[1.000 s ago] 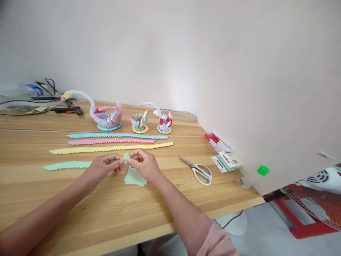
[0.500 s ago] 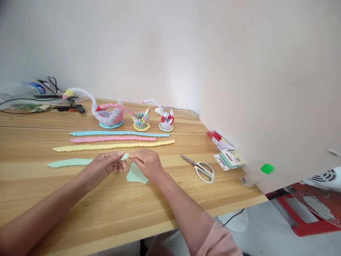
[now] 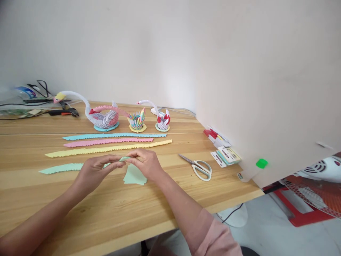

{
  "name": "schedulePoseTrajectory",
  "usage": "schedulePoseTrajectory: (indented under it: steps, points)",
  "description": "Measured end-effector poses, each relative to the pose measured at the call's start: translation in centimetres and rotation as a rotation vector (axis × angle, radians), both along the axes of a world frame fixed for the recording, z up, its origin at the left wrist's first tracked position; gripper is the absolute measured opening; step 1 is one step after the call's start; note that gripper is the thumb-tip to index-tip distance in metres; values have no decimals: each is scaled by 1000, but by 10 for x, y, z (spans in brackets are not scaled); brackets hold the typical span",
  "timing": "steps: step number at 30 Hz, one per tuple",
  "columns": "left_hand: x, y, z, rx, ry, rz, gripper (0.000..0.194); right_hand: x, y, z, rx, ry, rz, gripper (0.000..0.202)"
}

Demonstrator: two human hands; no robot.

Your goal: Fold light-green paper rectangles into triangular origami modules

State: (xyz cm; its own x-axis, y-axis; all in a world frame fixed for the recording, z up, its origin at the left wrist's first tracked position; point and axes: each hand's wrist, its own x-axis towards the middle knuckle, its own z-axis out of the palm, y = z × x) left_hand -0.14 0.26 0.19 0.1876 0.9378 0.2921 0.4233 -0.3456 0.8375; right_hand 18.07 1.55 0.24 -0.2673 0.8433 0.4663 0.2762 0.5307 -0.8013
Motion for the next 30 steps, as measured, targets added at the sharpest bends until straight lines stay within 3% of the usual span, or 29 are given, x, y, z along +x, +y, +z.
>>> schedulePoseTrajectory:
  steps: [17, 25, 27, 30]
  points:
    - [-1, 3, -4, -39, -3, -50, 18, 3, 0, -1, -118, 13, 67, 10]
    - [-2, 2, 1, 97, 152, -65, 26, 5, 3, -4, 70, -145, 96, 14]
    - [0, 2, 0, 71, 118, -60, 23, 6, 4, -4, 93, -185, 98, 14]
    - [3, 2, -3, -122, -123, -75, 19, 6, 4, -3, 89, -197, 95, 14]
